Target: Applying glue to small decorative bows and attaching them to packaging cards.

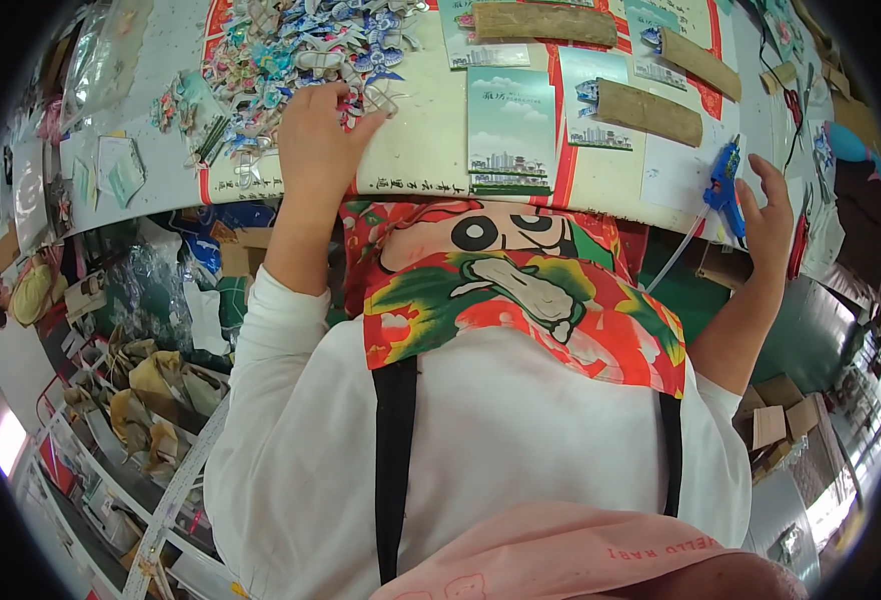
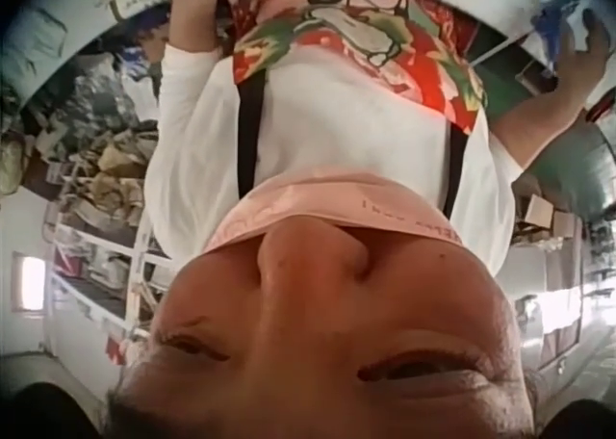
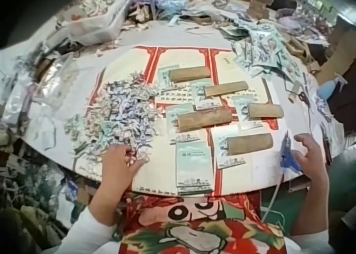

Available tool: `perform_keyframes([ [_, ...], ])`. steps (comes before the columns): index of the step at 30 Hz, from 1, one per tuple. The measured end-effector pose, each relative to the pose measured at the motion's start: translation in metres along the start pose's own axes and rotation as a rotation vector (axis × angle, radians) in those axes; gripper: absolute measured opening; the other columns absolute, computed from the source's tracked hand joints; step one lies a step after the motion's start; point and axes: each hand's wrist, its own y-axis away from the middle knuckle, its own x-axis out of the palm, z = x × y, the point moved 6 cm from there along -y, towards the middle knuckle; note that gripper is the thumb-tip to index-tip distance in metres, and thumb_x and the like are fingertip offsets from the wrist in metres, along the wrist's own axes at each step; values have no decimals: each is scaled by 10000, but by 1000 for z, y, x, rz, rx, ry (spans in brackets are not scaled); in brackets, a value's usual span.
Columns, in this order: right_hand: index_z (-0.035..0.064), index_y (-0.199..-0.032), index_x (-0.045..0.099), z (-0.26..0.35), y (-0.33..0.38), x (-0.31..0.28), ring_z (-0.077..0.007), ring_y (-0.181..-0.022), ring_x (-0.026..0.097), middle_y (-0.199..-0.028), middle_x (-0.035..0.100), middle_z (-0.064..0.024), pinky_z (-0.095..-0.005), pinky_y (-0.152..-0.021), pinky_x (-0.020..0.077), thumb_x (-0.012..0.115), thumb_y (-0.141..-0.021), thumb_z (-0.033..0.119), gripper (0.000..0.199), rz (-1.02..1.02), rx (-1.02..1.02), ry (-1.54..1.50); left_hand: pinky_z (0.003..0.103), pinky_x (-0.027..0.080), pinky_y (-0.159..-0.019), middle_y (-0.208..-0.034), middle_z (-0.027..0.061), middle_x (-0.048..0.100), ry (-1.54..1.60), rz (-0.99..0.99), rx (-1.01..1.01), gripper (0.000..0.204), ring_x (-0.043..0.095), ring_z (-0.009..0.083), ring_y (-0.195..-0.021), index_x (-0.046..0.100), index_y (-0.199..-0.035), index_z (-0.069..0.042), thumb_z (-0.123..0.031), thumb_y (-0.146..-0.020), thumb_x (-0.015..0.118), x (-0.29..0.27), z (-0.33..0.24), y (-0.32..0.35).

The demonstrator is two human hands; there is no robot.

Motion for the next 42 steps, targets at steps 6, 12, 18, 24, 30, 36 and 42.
perform_keyframes([
  [6, 35, -1291, 562, -26, 23, 8, -265, -1145, 573, -1251, 604, -126, -340, -982, 434, 640, -893, 124, 415, 1, 116, 96, 365, 500, -753, -955, 134, 638, 17, -6, -46, 431, 607, 288, -867, 656, -1000, -13, -339, -750, 788, -4, 2, -14],
  [12, 22, -1314, 540, -35, 31, 20, -305, -1135, 573, -1244, 594, -147, -365, -971, 449, 641, -869, 101, 463, 77, 169, 298, 363, 506, -721, -916, 130, 660, 3, 66, -156, 337, 622, 295, -811, 659, -978, -8, -268, -784, 753, 1, 9, -21],
  [18, 12, -1337, 514, -23, 32, 31, -331, -1131, 572, -1263, 579, -159, -380, -972, 453, 636, -851, 74, 505, 172, 255, 348, 325, 503, -667, -858, 105, 670, 153, 32, -303, 237, 628, 255, -722, 657, -969, -3, -179, -817, 706, -24, 38, -9],
  [24, 17, -1352, 498, -42, 29, 42, -348, -1126, 574, -1275, 572, -175, -384, -974, 456, 635, -827, 40, 544, 63, 280, 286, 255, 484, -639, -835, 66, 653, 511, -87, -496, 163, 610, 159, -692, 648, -989, 0, -102, -863, 658, -60, 47, -2],
  [30, 32, -1310, 532, -67, 40, 35, -365, -1064, 595, -1202, 605, -191, -406, -908, 473, 639, -822, 95, 504, -110, 155, 306, 224, 470, -636, -820, 42, 624, 1250, 63, -564, 128, 580, 111, -685, 631, -1002, 3, -54, -888, 624, -34, 2, -6],
  [36, 61, -1264, 573, -70, 37, 31, -356, -1037, 617, -1159, 644, -162, -392, -882, 487, 647, -776, 53, 494, -192, 165, 213, 231, 474, -644, -801, 58, 616, 1240, 422, -572, 82, 572, 125, -678, 600, -940, -3, -61, -890, 630, 17, -68, 21],
  [42, 85, -1254, 585, -65, 37, 0, -302, -940, 654, -1087, 693, -128, -365, -818, 508, 688, -830, 158, 442, -394, 253, 90, 237, 469, -640, -738, 49, 608, 832, 467, -334, 90, 544, 125, -674, 596, -909, -14, -103, -920, 605, 46, -16, 58],
])
